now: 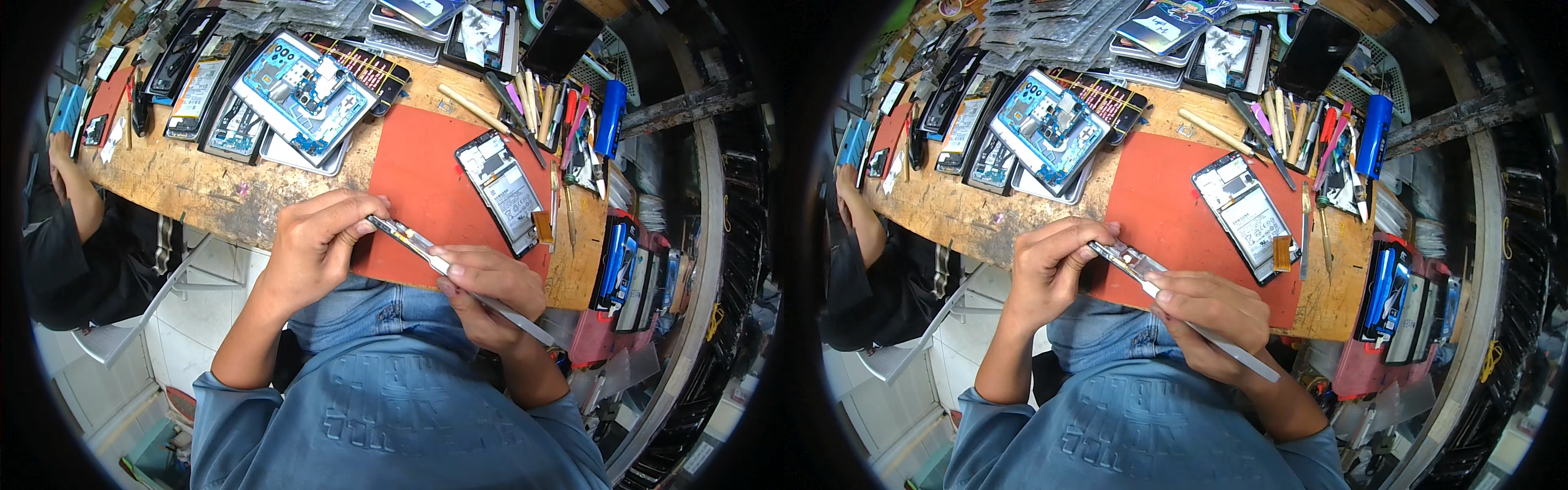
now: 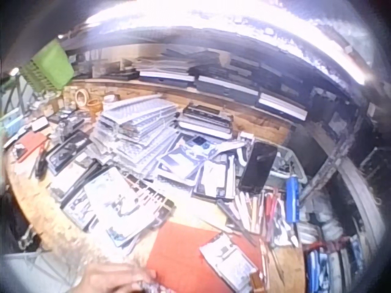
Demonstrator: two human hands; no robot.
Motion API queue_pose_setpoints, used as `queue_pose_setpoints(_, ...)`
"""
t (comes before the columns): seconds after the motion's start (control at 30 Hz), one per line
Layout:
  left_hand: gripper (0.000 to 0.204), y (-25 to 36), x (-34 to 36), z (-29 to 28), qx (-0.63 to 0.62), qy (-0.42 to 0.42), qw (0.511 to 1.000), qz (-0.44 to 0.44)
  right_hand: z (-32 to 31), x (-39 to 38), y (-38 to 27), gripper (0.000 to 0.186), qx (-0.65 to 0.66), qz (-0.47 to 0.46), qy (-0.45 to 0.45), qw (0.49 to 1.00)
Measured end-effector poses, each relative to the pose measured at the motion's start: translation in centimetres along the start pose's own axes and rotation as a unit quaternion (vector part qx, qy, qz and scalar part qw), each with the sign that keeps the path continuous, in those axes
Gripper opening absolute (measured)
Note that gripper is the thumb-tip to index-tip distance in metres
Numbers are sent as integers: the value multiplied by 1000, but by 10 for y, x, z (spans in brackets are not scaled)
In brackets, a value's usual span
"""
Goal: The person disassembles a smartphone, removes the battery, and uses a screwdriver and tweezers to manipulate internal components. They apply adhesive to the battery area and handle a small box of parts. The work is performed on a cluttered workbench with multiple phone parts and tools visible.
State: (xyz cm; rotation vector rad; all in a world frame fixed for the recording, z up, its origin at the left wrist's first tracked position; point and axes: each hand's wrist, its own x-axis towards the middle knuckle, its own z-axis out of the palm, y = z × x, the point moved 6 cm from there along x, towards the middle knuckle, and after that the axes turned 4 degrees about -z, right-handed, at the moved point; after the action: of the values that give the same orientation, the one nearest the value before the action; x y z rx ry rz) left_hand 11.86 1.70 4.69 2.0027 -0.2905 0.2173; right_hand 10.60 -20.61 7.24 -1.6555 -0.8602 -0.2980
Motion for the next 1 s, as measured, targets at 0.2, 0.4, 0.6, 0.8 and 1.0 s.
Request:
queue_pose_setpoints(0.2, 16, 1, 0, -1, -2, 2, 1000, 1, 3, 6, -5, 33, -50, -16, -29, 998)
queue_pose_setpoints(0.4, 21, 2, -1, 0, -5, -8, 1000, 5, 0, 28, -20, 36, -95, -4, -56, 994)
queue_pose_setpoints(0.6, 27, 3, -2, 1, -11, -8, 1000, 16, 2, 35, -22, 40, -77, -2, -68, 995)
queue_pose_setpoints(0.8, 26, 3, -3, 2, -11, -7, 1000, 26, 2, 28, -19, 36, -82, -32, -103, 991)
queue_pose_setpoints(1.0, 23, 2, -3, 2, -7, -1, 999, 31, 1, 30, -16, 36, -84, -1, -96, 992)
